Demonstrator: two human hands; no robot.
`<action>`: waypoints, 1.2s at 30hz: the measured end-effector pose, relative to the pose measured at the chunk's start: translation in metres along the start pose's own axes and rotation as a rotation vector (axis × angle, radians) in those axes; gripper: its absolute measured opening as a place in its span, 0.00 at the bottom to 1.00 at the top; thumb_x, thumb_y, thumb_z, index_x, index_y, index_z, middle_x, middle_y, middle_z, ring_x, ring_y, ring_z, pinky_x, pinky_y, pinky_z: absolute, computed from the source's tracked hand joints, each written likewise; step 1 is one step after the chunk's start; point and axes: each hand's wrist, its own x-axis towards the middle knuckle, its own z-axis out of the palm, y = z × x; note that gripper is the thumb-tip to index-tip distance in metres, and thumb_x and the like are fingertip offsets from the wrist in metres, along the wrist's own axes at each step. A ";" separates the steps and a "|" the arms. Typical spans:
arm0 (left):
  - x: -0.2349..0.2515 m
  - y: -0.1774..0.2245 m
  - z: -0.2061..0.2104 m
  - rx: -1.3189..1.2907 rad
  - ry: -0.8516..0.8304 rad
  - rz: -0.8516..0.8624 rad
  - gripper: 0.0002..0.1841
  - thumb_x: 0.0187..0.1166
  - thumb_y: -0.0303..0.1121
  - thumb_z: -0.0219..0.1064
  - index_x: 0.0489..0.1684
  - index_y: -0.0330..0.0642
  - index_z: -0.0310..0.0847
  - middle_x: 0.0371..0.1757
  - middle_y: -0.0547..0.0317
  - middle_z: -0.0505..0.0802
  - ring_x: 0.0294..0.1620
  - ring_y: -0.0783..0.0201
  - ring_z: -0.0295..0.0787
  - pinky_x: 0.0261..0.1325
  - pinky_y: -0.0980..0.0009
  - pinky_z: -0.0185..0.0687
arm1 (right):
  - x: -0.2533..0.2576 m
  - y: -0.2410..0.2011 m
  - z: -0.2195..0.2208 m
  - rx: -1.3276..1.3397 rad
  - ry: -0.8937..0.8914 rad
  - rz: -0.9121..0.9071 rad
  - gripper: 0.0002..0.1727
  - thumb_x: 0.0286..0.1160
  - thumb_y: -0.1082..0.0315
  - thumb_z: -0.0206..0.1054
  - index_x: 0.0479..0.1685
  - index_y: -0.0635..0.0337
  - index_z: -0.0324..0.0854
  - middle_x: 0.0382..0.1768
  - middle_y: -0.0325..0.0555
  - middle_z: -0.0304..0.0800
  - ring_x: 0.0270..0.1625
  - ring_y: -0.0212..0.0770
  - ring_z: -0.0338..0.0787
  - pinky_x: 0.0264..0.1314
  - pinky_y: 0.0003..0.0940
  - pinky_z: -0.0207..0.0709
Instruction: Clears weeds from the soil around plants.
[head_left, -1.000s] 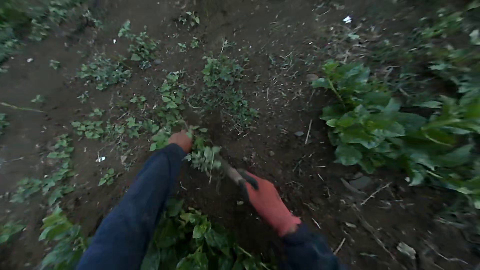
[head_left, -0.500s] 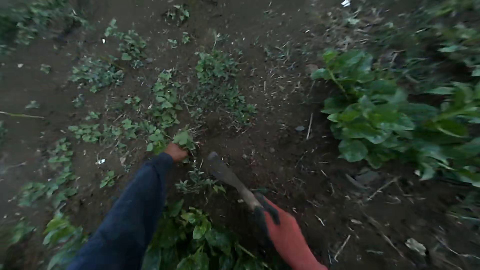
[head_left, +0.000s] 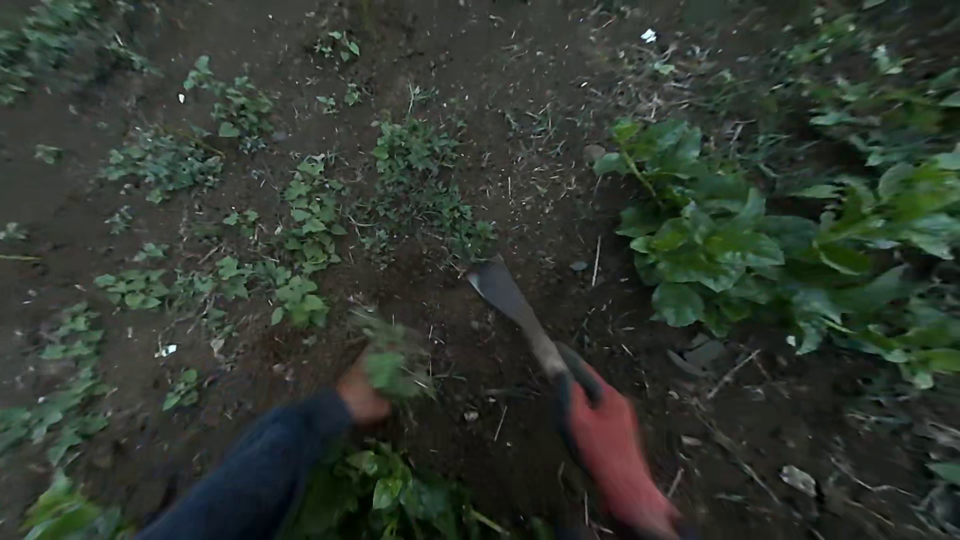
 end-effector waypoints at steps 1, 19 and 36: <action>0.016 0.021 0.018 0.096 -0.143 0.000 0.37 0.71 0.31 0.77 0.86 0.41 0.69 0.91 0.41 0.67 0.96 0.37 0.46 0.91 0.32 0.43 | 0.025 -0.011 0.018 -0.033 -0.017 -0.007 0.24 0.90 0.59 0.55 0.82 0.52 0.75 0.61 0.55 0.91 0.55 0.49 0.93 0.60 0.55 0.84; 0.178 0.107 -0.068 0.459 0.236 -0.019 0.43 0.65 0.32 0.79 0.88 0.60 0.67 0.93 0.42 0.61 0.68 0.29 0.83 0.57 0.31 0.84 | -0.042 0.038 -0.067 0.248 0.121 0.158 0.27 0.89 0.58 0.54 0.86 0.47 0.72 0.33 0.47 0.90 0.19 0.40 0.84 0.20 0.41 0.83; 0.149 0.029 -0.056 0.130 0.474 -0.018 0.28 0.76 0.39 0.73 0.77 0.44 0.78 0.78 0.40 0.82 0.74 0.38 0.83 0.73 0.35 0.77 | 0.090 -0.025 -0.037 0.011 0.275 0.045 0.26 0.92 0.57 0.52 0.84 0.55 0.72 0.65 0.60 0.88 0.63 0.54 0.90 0.69 0.56 0.80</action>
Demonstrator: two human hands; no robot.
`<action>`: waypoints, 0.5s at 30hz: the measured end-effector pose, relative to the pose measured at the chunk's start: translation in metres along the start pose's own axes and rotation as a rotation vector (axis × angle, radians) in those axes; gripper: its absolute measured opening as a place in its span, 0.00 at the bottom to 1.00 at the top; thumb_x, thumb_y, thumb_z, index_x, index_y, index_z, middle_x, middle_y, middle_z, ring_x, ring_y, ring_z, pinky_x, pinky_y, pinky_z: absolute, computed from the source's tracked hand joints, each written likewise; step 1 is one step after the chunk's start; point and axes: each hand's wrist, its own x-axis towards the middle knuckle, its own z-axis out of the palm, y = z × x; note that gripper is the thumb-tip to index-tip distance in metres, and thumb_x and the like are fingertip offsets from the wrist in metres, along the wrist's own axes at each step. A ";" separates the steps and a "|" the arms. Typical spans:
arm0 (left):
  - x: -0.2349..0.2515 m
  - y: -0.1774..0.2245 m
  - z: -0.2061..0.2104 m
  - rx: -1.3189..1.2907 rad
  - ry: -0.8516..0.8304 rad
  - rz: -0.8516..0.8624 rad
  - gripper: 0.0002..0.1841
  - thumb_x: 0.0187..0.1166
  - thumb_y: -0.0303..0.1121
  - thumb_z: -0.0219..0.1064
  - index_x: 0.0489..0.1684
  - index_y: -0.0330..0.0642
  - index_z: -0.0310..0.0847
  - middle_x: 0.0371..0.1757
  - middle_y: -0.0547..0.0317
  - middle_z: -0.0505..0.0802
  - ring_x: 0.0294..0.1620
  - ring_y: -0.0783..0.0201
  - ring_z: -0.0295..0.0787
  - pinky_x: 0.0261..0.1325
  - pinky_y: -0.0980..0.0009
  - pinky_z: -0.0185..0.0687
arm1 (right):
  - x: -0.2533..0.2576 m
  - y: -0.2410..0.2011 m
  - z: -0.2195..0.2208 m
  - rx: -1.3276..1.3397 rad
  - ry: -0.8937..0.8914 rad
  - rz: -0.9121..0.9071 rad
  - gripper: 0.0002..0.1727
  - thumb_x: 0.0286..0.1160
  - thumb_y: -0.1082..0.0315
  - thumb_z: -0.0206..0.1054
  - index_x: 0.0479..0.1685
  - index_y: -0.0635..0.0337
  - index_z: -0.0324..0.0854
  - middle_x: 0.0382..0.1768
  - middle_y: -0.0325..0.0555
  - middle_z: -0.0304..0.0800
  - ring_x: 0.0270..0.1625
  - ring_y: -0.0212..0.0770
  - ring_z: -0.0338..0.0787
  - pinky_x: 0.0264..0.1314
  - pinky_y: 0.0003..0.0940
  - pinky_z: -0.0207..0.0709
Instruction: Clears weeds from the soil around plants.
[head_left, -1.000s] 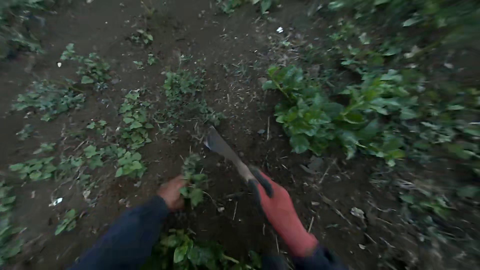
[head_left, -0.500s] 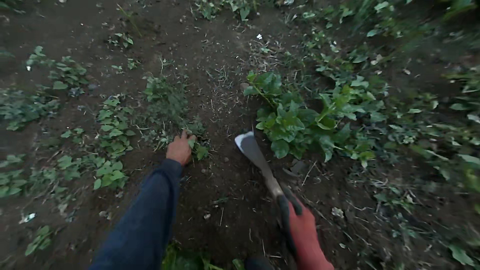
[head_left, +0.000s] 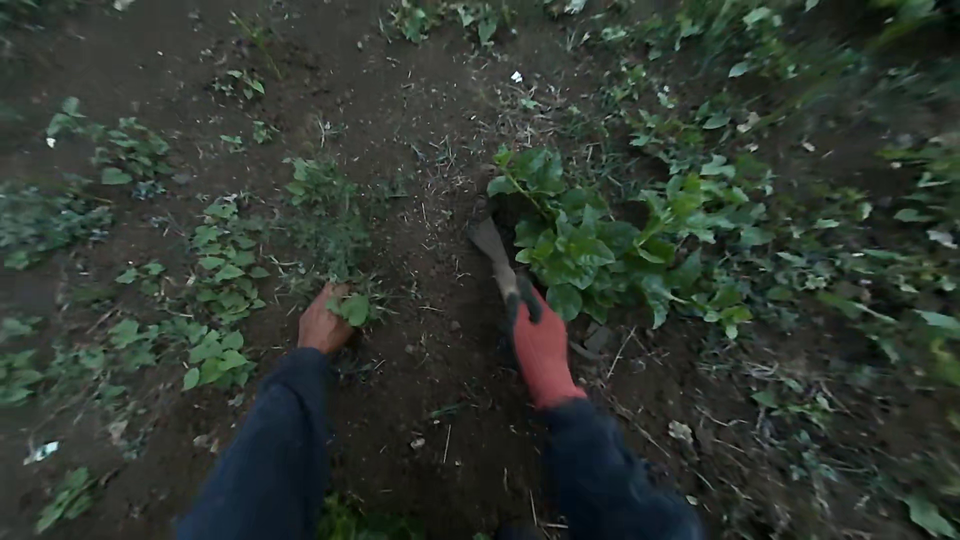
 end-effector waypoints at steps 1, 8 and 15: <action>-0.002 -0.004 0.000 -0.028 0.006 0.000 0.29 0.76 0.39 0.73 0.78 0.44 0.77 0.79 0.40 0.81 0.74 0.38 0.83 0.74 0.35 0.76 | -0.022 0.009 -0.013 -0.022 -0.007 -0.042 0.26 0.91 0.57 0.53 0.85 0.53 0.72 0.65 0.57 0.89 0.61 0.52 0.91 0.67 0.56 0.81; 0.000 0.001 0.005 -0.090 -0.046 -0.035 0.26 0.79 0.37 0.69 0.78 0.48 0.78 0.79 0.43 0.82 0.77 0.42 0.80 0.78 0.38 0.74 | -0.048 0.031 0.011 0.190 -0.071 0.145 0.25 0.93 0.59 0.52 0.85 0.48 0.72 0.48 0.55 0.91 0.33 0.46 0.89 0.37 0.48 0.86; -0.037 -0.022 -0.069 -0.276 -0.021 -0.012 0.26 0.73 0.27 0.72 0.74 0.38 0.78 0.69 0.37 0.88 0.73 0.42 0.83 0.77 0.38 0.74 | -0.070 0.028 -0.024 0.156 -0.015 0.020 0.25 0.91 0.57 0.54 0.85 0.48 0.72 0.38 0.50 0.91 0.23 0.41 0.86 0.25 0.43 0.84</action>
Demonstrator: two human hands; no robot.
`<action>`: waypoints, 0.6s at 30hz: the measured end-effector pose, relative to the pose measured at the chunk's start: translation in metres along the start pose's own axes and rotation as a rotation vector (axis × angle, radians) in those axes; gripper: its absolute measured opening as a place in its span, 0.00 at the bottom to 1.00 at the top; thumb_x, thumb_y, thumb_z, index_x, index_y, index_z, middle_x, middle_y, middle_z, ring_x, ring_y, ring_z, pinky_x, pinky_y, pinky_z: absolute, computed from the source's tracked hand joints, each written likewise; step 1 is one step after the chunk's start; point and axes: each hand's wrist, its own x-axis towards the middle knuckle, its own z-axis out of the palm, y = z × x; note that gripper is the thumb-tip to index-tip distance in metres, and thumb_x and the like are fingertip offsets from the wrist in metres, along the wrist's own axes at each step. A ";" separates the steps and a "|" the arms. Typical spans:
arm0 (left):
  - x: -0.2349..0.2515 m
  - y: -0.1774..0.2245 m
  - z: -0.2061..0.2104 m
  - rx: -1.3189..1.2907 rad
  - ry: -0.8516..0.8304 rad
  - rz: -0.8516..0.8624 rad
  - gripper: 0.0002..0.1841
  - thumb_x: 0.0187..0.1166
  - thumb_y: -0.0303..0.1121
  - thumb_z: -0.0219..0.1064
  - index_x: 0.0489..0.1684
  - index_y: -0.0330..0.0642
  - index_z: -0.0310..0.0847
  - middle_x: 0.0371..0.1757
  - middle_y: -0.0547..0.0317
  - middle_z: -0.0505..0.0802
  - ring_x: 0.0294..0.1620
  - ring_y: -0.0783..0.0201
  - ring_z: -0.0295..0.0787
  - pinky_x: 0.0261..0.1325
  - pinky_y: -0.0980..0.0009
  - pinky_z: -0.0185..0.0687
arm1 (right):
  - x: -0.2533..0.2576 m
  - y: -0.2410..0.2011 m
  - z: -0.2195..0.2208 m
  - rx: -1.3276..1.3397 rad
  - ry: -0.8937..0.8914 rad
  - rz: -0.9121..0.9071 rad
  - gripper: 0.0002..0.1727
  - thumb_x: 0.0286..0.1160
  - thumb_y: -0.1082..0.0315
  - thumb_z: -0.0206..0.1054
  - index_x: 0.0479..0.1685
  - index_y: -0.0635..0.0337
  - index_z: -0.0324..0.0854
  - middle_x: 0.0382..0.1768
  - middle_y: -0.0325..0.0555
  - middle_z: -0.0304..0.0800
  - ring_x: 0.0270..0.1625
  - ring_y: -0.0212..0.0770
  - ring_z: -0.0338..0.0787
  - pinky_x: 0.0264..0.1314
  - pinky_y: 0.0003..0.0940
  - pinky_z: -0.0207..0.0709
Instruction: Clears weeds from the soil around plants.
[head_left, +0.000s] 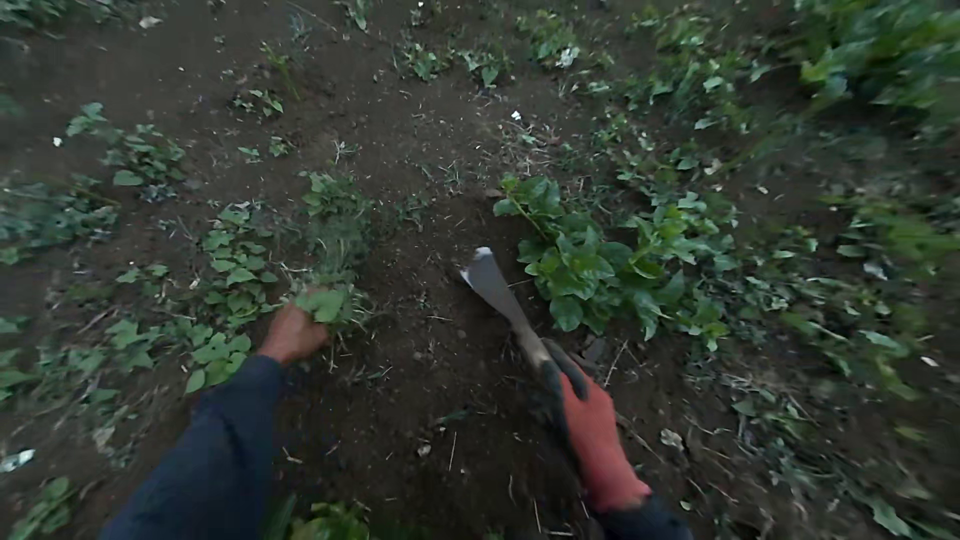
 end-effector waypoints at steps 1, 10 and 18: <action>-0.008 0.001 -0.008 -0.053 0.011 -0.030 0.26 0.74 0.25 0.71 0.74 0.34 0.77 0.68 0.36 0.88 0.72 0.43 0.84 0.76 0.40 0.75 | -0.001 0.005 0.002 -0.038 0.029 -0.015 0.25 0.91 0.57 0.54 0.84 0.49 0.73 0.39 0.51 0.91 0.25 0.42 0.86 0.27 0.44 0.85; -0.044 0.013 -0.020 -0.362 0.280 -0.195 0.35 0.72 0.24 0.72 0.82 0.27 0.63 0.72 0.33 0.84 0.72 0.50 0.83 0.76 0.50 0.77 | -0.045 0.056 -0.015 -0.369 -0.185 -0.191 0.23 0.86 0.60 0.61 0.78 0.50 0.80 0.61 0.50 0.93 0.59 0.46 0.94 0.66 0.53 0.85; -0.075 -0.005 -0.053 -0.390 0.524 -0.121 0.24 0.74 0.23 0.70 0.70 0.26 0.75 0.62 0.35 0.87 0.61 0.53 0.84 0.67 0.50 0.79 | 0.057 0.010 0.083 -0.104 0.086 -0.033 0.27 0.92 0.57 0.53 0.82 0.62 0.71 0.61 0.65 0.88 0.59 0.56 0.91 0.66 0.56 0.82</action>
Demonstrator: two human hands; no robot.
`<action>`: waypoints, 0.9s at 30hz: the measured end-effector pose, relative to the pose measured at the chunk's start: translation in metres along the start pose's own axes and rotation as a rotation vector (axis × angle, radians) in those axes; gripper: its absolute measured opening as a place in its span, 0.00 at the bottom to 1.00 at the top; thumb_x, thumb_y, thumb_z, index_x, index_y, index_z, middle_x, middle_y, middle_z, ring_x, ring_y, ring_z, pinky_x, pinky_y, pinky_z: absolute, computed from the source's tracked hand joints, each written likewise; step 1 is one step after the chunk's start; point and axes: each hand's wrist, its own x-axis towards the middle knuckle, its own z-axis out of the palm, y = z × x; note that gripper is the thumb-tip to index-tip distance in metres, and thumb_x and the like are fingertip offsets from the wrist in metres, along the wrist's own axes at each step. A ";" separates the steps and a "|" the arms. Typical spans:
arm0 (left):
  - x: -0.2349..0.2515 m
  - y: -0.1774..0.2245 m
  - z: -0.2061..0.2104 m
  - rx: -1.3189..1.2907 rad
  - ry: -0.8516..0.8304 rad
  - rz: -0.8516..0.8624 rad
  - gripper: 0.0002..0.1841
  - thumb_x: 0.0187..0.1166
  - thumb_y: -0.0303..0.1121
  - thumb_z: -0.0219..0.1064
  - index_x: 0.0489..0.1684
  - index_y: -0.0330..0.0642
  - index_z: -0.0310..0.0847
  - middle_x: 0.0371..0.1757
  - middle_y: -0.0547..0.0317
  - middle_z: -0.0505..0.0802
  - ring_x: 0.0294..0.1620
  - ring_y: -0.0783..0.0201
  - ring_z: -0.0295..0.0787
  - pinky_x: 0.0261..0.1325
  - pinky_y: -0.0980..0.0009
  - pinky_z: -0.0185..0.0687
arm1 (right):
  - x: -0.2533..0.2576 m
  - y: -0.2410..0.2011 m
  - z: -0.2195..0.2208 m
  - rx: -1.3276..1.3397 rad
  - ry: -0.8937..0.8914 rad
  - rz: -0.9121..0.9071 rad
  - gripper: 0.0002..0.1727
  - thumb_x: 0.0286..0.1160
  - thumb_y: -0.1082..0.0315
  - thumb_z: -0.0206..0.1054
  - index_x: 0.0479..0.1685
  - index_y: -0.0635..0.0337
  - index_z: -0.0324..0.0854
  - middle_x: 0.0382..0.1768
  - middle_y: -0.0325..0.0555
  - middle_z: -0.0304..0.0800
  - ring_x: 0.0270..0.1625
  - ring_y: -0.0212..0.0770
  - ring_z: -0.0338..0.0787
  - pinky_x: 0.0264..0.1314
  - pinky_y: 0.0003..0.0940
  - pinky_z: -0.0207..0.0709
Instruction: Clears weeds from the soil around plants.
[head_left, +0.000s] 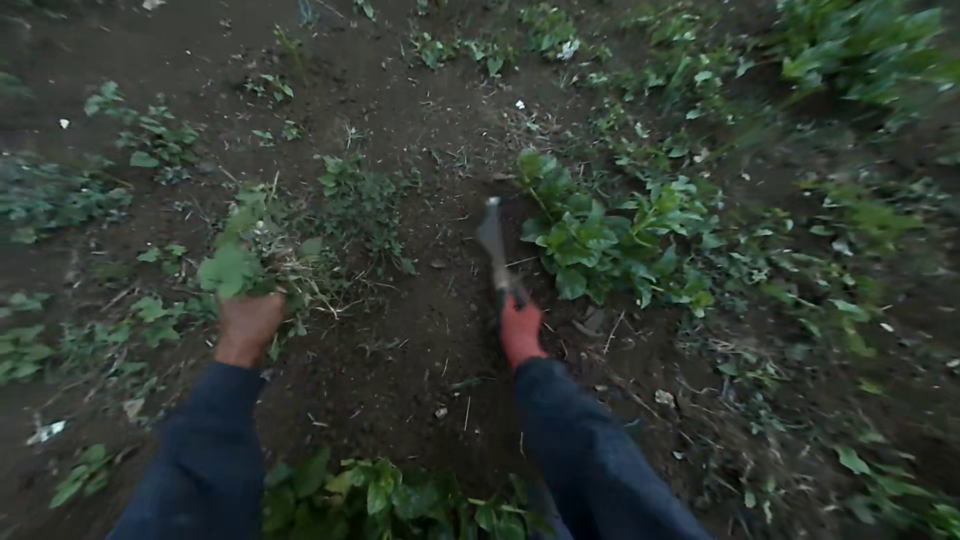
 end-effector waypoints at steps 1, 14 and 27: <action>-0.001 0.000 -0.009 -0.001 0.036 0.012 0.24 0.73 0.24 0.70 0.69 0.25 0.75 0.62 0.34 0.87 0.62 0.54 0.84 0.67 0.51 0.78 | -0.020 0.012 0.005 -0.036 -0.083 -0.024 0.27 0.91 0.58 0.55 0.84 0.61 0.71 0.66 0.64 0.87 0.66 0.56 0.88 0.73 0.56 0.78; -0.055 -0.041 0.100 0.489 -0.779 0.237 0.30 0.74 0.32 0.73 0.77 0.35 0.76 0.78 0.34 0.81 0.80 0.36 0.76 0.79 0.36 0.71 | -0.079 0.004 -0.059 -0.271 -0.089 -0.022 0.27 0.91 0.58 0.54 0.86 0.53 0.69 0.74 0.59 0.83 0.76 0.55 0.82 0.82 0.54 0.70; -0.119 -0.010 0.142 0.738 -1.039 0.507 0.35 0.74 0.33 0.72 0.83 0.32 0.67 0.83 0.31 0.73 0.78 0.34 0.78 0.76 0.38 0.76 | -0.267 0.118 -0.212 0.113 0.032 0.298 0.23 0.89 0.55 0.59 0.79 0.46 0.77 0.40 0.49 0.93 0.29 0.41 0.91 0.31 0.40 0.87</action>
